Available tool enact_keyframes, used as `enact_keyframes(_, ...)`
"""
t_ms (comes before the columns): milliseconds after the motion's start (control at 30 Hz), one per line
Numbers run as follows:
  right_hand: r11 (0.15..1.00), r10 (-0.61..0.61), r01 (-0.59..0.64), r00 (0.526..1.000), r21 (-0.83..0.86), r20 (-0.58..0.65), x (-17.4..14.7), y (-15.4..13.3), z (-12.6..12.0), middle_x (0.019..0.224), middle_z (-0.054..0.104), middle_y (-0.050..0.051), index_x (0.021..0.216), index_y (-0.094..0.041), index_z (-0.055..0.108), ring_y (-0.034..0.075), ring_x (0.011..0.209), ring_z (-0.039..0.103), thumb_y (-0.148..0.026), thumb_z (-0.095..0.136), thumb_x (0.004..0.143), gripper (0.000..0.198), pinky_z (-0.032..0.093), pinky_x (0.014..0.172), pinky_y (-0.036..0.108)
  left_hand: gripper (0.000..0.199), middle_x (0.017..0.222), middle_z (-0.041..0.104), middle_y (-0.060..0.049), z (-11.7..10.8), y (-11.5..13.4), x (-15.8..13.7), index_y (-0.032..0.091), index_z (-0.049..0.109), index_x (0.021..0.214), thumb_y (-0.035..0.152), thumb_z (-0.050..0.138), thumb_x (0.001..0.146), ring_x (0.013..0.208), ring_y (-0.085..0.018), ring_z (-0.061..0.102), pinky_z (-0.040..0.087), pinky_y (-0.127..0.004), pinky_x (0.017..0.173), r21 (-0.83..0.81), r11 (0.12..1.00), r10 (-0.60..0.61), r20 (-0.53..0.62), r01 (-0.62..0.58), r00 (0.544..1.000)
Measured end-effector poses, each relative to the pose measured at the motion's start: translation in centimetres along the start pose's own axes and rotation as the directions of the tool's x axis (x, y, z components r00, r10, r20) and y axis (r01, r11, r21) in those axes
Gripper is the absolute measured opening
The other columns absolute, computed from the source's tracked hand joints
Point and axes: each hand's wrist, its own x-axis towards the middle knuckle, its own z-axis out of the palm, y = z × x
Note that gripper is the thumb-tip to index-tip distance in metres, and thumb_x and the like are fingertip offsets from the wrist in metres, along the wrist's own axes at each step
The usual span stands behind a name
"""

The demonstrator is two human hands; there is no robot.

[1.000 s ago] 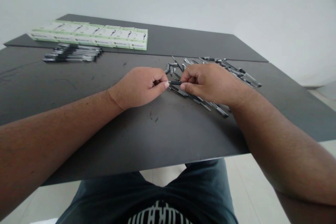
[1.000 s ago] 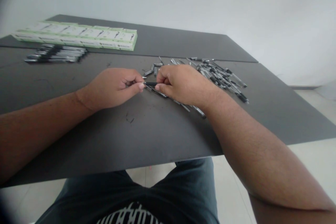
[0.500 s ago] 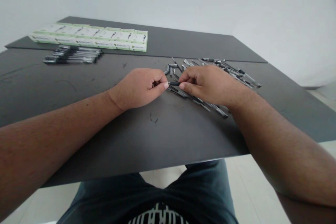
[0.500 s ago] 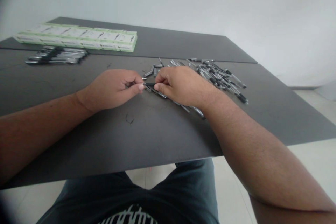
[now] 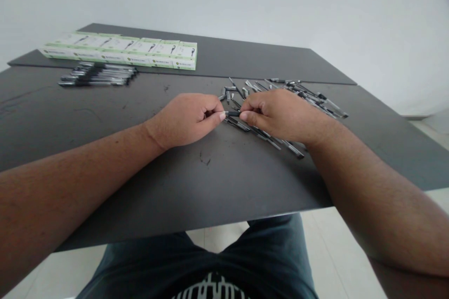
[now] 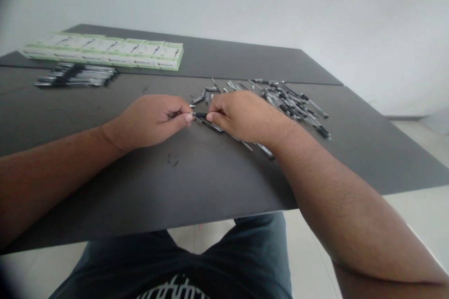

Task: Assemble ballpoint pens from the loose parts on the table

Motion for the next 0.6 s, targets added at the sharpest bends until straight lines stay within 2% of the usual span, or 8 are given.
enact_keyframes(167,0.999,0.033,-0.033,0.999,0.033,-0.02,0.02,-0.13,-0.07,0.088,0.082,0.001,0.111,-0.025,0.086,0.023,0.079,0.07,-0.036,0.076,0.103,0.017,0.045,0.078,0.035,0.032,0.08,0.074,-0.002,0.04,-0.13,-0.06,0.025,0.077,0.094,0.045,0.055,0.107,0.081,-0.023,0.071,0.05,-0.036,0.08,-0.01,1.0,0.008,-0.012,-0.009,1.0)
enact_keyframes(333,1.0,0.015,-0.015,1.0,-0.018,0.012,0.03,-0.15,-0.12,0.09,0.083,0.003,0.108,-0.024,0.087,0.023,0.078,0.069,-0.035,0.068,0.109,0.022,0.044,0.079,0.036,0.032,0.08,0.074,-0.003,0.03,-0.12,-0.03,0.025,0.077,0.094,0.044,0.055,0.107,0.083,-0.023,0.071,0.051,-0.035,0.08,-0.007,1.0,0.014,-0.004,-0.014,1.0)
enact_keyframes(467,0.998,0.039,-0.038,0.999,0.044,-0.022,-0.05,0.09,0.02,0.089,0.083,0.001,0.116,-0.024,0.085,0.023,0.081,0.072,-0.035,0.076,0.104,0.02,0.046,0.08,0.035,0.032,0.08,0.073,-0.002,-0.03,-0.09,0.02,0.025,0.075,0.092,0.044,0.055,0.107,0.08,-0.023,0.069,0.05,-0.036,0.079,-0.006,1.0,0.005,-0.001,-0.005,1.0)
enact_keyframes(600,1.0,0.001,-0.001,1.0,0.03,-0.02,-0.07,0.09,-0.06,0.088,0.081,0.001,0.109,-0.024,0.085,0.022,0.081,0.07,-0.035,0.072,0.106,0.016,0.045,0.08,0.035,0.032,0.077,0.071,-0.001,-0.01,0.07,0.04,0.024,0.074,0.091,0.046,0.055,0.106,0.075,-0.022,0.066,0.048,-0.036,0.078,-0.009,1.0,0.01,-0.004,-0.01,1.0)
